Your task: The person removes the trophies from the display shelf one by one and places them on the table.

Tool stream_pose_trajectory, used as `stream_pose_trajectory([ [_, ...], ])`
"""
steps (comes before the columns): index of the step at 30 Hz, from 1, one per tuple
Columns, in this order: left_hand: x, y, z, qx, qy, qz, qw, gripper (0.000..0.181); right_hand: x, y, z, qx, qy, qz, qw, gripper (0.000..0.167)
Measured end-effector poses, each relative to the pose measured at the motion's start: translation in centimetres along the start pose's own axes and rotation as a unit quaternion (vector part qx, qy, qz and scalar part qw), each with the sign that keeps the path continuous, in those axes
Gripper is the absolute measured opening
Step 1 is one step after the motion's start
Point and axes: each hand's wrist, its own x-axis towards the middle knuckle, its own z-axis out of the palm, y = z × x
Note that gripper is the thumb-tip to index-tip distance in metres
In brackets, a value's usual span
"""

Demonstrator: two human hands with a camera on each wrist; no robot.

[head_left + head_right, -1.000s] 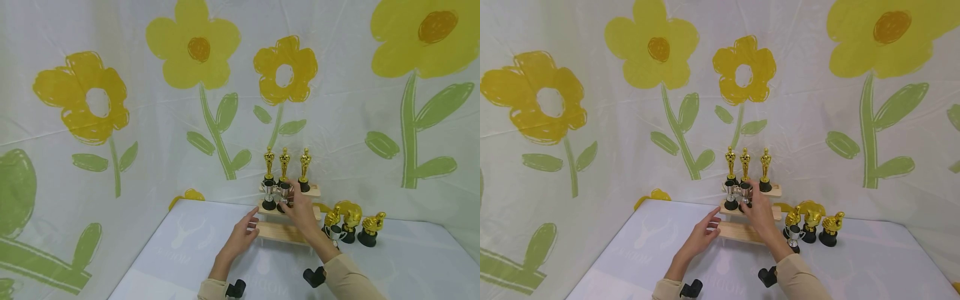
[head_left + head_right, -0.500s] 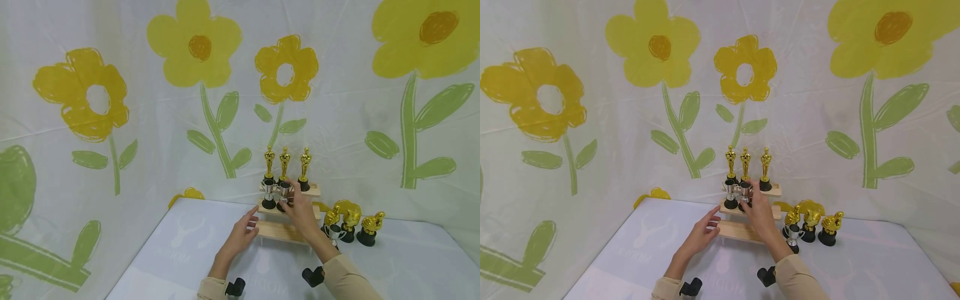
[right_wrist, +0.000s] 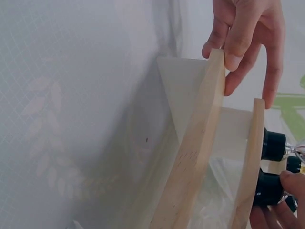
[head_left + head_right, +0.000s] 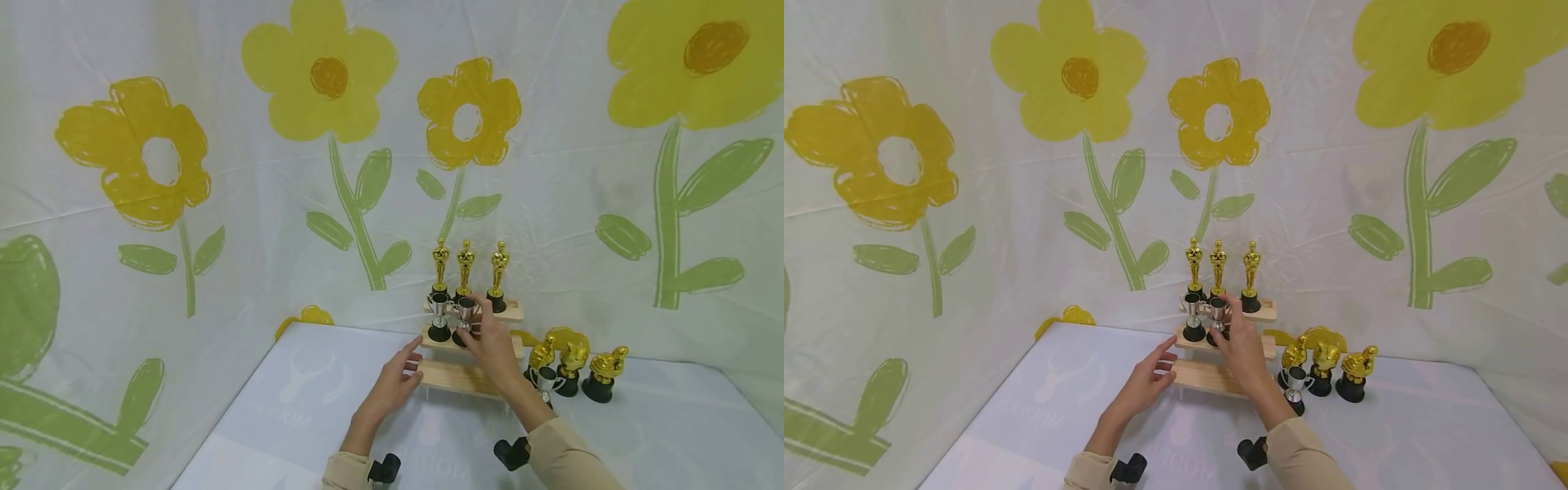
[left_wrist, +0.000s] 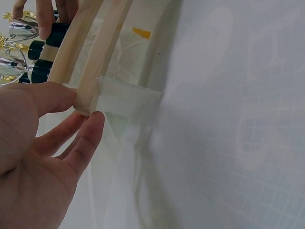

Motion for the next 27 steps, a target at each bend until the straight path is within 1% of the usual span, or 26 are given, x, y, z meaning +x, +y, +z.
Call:
stream_pose_trajectory([
  [9,0.0,0.0,0.0,-0.002,0.001,0.006,1.0,0.066,-0.2,-0.1,-0.1,0.007,-0.001,0.005,1.0,0.073],
  [16,0.0,0.0,0.0,0.002,0.002,0.006,1.0,0.066,-0.4,-0.1,-0.3,0.001,-0.003,0.008,1.0,0.074],
  [23,0.1,-0.1,-0.1,-0.001,0.003,0.02,0.9998,0.066,-1.3,-0.2,-0.8,-0.006,-0.001,0.013,0.9999,0.075],
  [27,0.0,-0.1,0.0,-0.002,0.002,0.013,0.9999,0.066,-1.8,-0.1,-1.1,-0.011,-0.001,0.016,0.9998,0.076],
])
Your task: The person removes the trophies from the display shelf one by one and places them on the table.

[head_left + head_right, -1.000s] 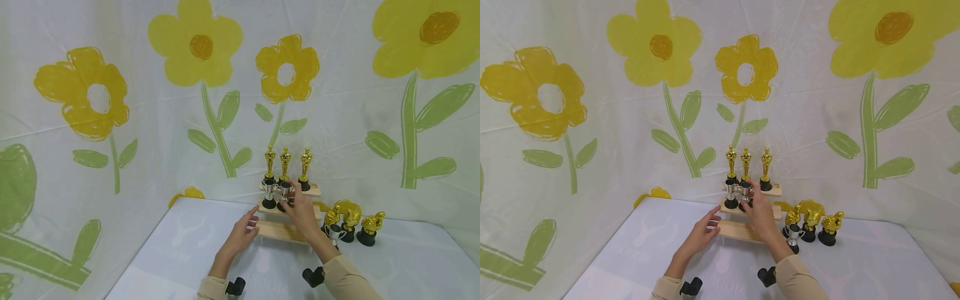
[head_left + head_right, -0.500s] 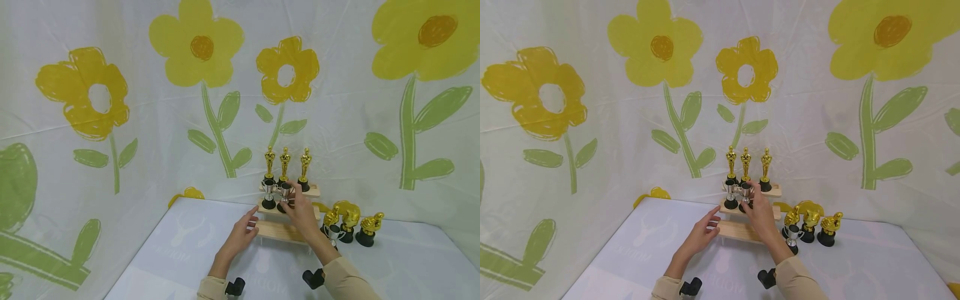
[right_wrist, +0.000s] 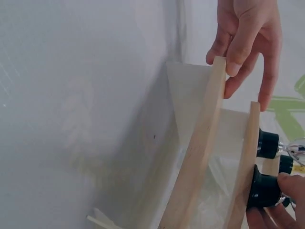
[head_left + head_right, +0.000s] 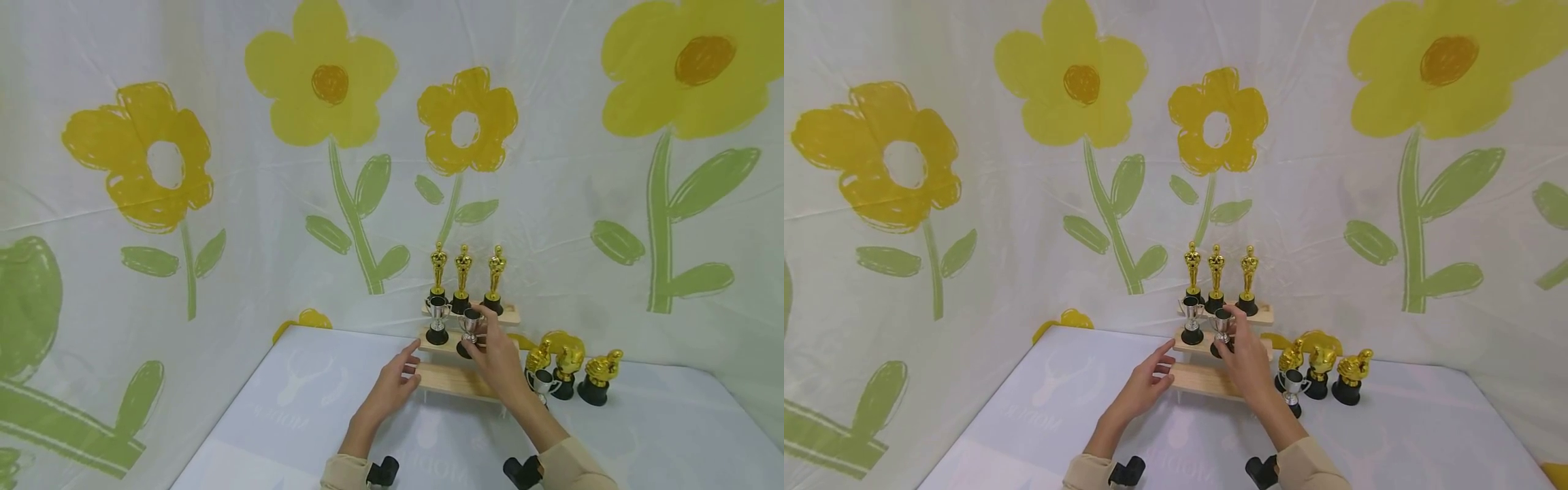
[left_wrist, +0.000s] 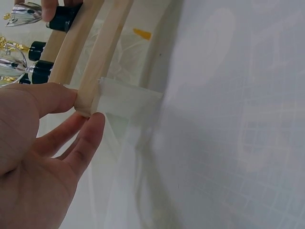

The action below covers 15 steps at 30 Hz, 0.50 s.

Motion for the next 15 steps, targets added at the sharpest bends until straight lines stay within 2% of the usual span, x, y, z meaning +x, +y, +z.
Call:
stream_pose_trajectory([
  [9,0.1,0.2,-0.1,0.005,0.001,-0.011,0.9999,0.066,-1.0,0.1,-1.2,-0.011,0.005,-0.002,0.9999,0.075],
  [15,0.1,0.1,0.0,0.008,-0.002,-0.013,0.9999,0.066,-1.9,0.3,-2.1,0.001,0.004,0.005,1.0,0.075],
])
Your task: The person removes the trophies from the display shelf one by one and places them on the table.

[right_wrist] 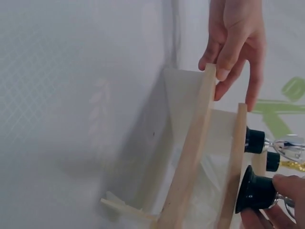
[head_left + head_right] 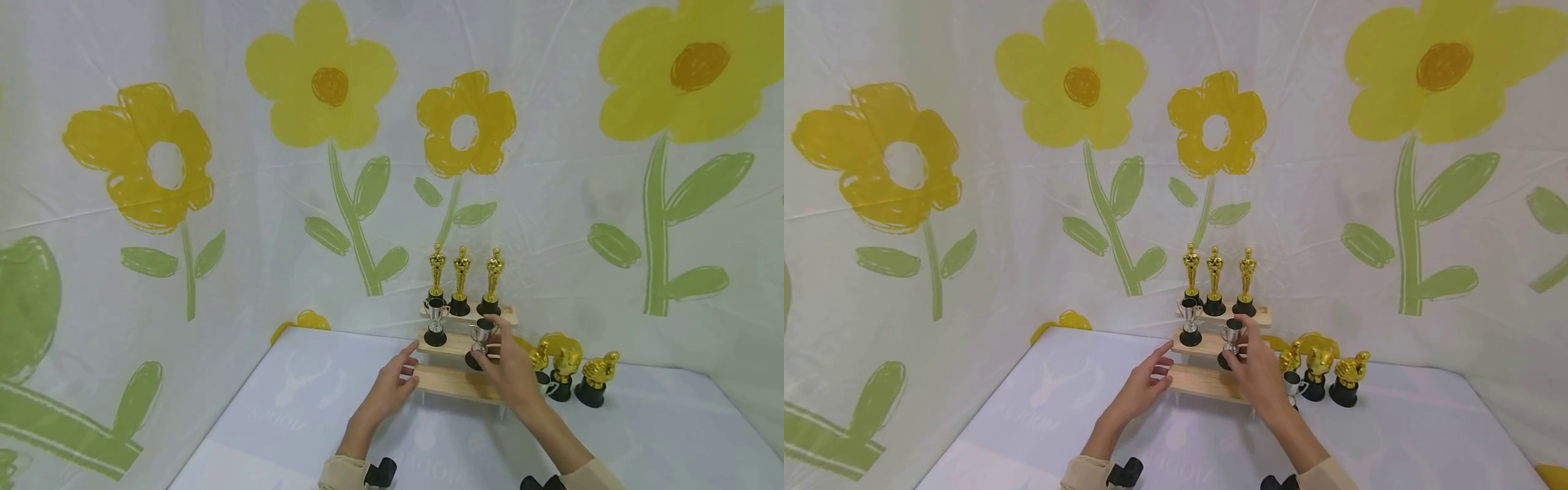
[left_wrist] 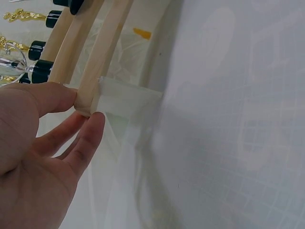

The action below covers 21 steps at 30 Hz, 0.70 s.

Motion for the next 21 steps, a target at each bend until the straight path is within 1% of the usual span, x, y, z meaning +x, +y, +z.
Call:
stream_pose_trajectory([
  [4,-0.1,0.1,0.0,-0.001,0.002,0.003,1.0,0.066,-0.6,0.1,-0.7,-0.014,0.008,-0.013,0.9998,0.076],
  [11,-0.2,0.2,-0.1,-0.003,-0.002,0.003,1.0,0.066,-1.9,0.1,-2.0,-0.027,0.009,-0.015,0.9995,0.076],
  [17,-0.1,0.0,0.0,0.0,-0.001,0.011,0.9999,0.066,-2.7,0.3,-3.3,-0.054,0.027,-0.04,0.9974,0.078],
  [21,-0.1,0.1,-0.1,0.001,-0.001,0.011,0.9999,0.066,-3.2,0.7,-4.1,-0.075,0.035,-0.038,0.9958,0.079],
])
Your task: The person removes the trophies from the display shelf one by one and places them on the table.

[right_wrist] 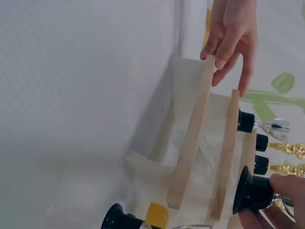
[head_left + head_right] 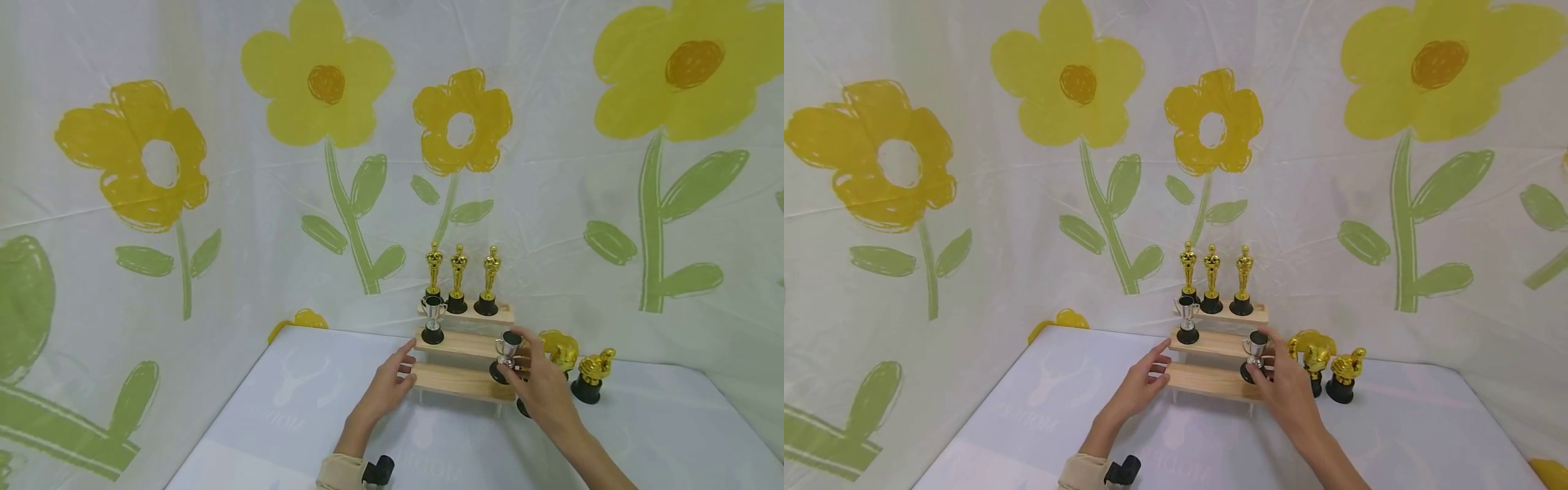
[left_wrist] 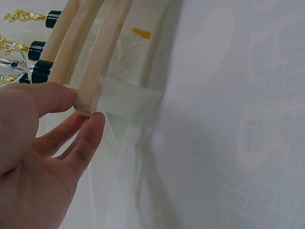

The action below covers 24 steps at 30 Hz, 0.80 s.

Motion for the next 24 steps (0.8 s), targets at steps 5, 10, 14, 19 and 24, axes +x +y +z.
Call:
stream_pose_trajectory([
  [5,0.0,0.1,0.0,-0.004,0.001,-0.005,1.0,0.066,-0.6,0.8,-1.0,-0.002,0.011,-0.004,0.9999,0.08],
  [10,0.0,0.0,0.1,-0.003,0.001,-0.005,1.0,0.067,-1.1,1.7,-2.2,-0.011,0.023,-0.007,0.9997,0.081],
  [14,-0.1,-0.2,0.1,-0.005,0.002,0.002,1.0,0.067,-1.3,2.5,-3.2,-0.017,0.028,0.011,0.9994,0.081],
  [19,-0.1,-0.1,0.1,-0.005,0.001,-0.002,1.0,0.067,-1.5,3.5,-4.2,-0.025,0.028,0.034,0.9987,0.084],
  [24,0.0,0.1,0.0,-0.006,0.002,-0.009,0.9999,0.066,-1.8,4.4,-5.0,-0.033,0.035,0.041,0.998,0.086],
])
